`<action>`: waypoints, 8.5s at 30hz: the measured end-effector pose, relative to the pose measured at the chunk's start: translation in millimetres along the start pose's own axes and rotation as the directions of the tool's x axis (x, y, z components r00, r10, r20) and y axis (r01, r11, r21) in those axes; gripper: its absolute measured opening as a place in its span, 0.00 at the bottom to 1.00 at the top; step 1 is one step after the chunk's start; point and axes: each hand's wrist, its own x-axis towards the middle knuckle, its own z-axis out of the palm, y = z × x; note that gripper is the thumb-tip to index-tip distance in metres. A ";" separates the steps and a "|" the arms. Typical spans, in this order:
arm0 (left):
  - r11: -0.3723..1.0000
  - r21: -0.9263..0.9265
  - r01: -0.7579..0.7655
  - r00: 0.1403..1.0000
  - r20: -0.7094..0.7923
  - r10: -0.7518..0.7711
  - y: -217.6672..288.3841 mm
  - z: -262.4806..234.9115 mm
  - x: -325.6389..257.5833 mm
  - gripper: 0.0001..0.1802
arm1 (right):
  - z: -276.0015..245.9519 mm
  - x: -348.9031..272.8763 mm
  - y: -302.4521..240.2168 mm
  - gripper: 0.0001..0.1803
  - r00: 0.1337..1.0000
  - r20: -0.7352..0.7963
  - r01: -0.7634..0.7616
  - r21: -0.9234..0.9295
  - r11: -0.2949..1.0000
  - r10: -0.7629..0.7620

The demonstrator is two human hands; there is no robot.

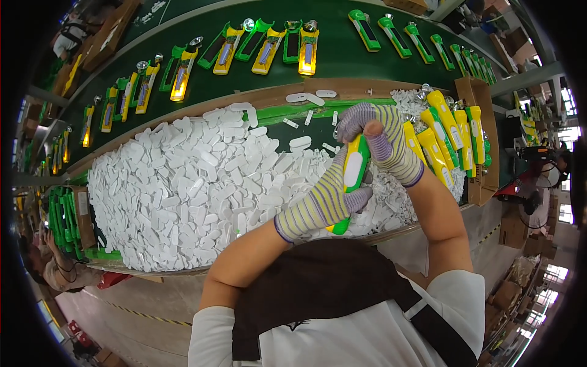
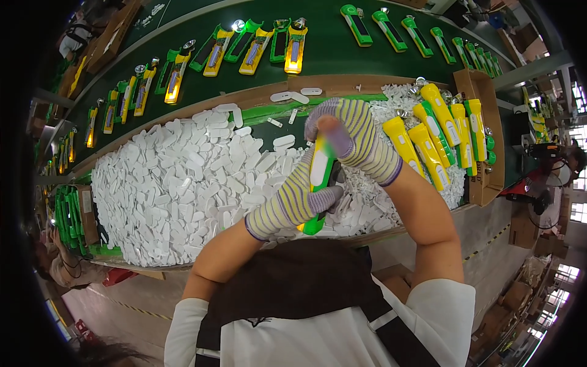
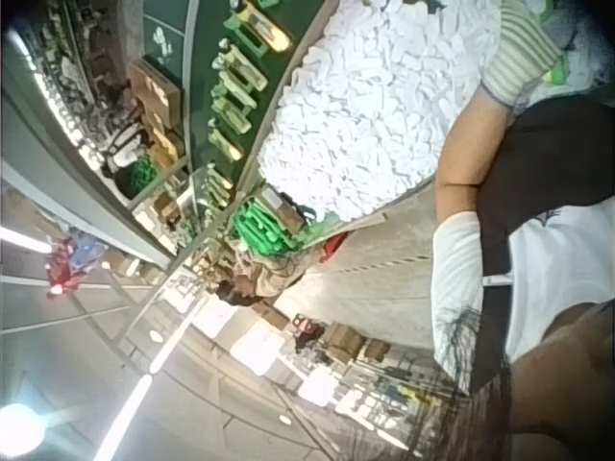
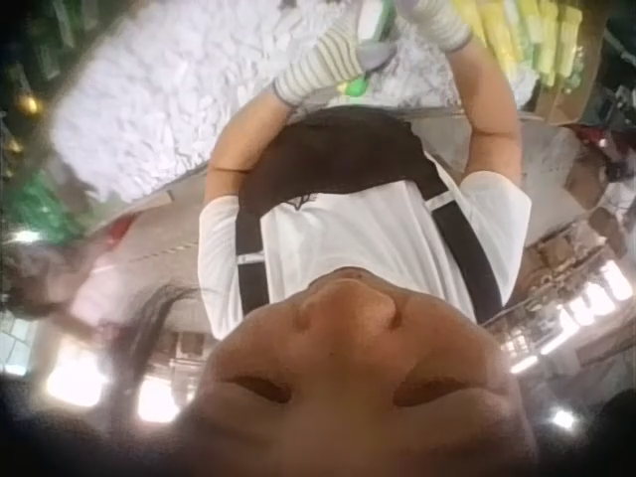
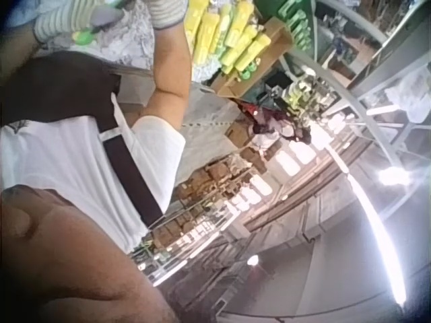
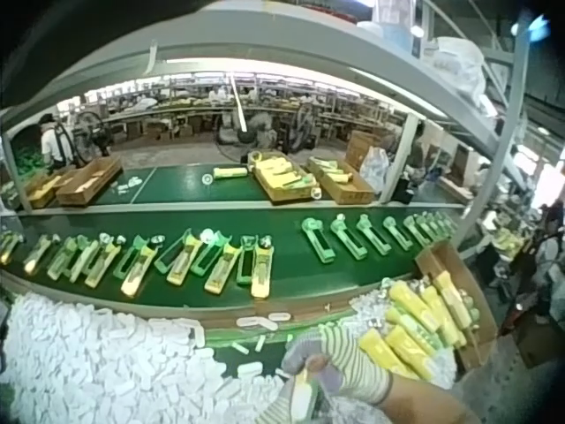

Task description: Assembling the internal and external components of handheld flashlights on a production line.

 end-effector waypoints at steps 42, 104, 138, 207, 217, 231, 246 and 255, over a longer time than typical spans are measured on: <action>0.961 0.225 -0.159 0.964 -0.174 0.200 -15.3 -38.3 11.5 0.36 | 89.0 -25.2 6.3 0.35 0.890 -0.297 -0.075 0.655 0.752 0.347; 0.646 -0.735 -0.205 0.920 -0.369 -0.129 -31.6 -92.2 -65.8 0.35 | 75.4 3.4 -21.6 0.18 0.729 0.500 -0.655 0.311 0.689 0.467; 0.709 0.700 -0.081 0.664 -0.493 0.562 -33.7 -68.1 -49.6 0.25 | 99.0 5.7 -50.4 0.14 0.924 0.081 -0.367 -0.096 0.925 0.375; 0.960 -0.221 -0.170 0.968 -0.219 0.121 -25.1 -55.3 2.2 0.36 | 84.2 -27.6 -5.6 0.08 0.878 -0.064 -0.210 0.839 0.503 0.474; 0.987 0.060 -0.152 0.970 -0.184 0.161 -13.6 -42.7 -9.9 0.38 | 95.3 -36.6 -8.2 0.20 0.879 -0.293 -0.001 0.789 0.614 0.377; 0.985 0.031 -0.170 0.983 -0.063 0.172 -31.1 -29.5 86.5 0.29 | 54.8 -26.6 40.3 0.17 0.664 -0.542 0.119 0.757 0.642 0.516; 0.985 -0.152 0.084 0.995 -0.039 -0.090 -7.2 -20.3 144.6 0.34 | 4.0 2.4 71.6 0.16 0.539 -0.521 -0.129 0.726 0.676 0.662; 0.983 -0.177 0.053 0.999 0.013 -0.051 -8.0 -49.6 192.8 0.35 | -11.4 3.7 53.9 0.31 0.765 -0.059 -0.189 0.931 0.311 0.641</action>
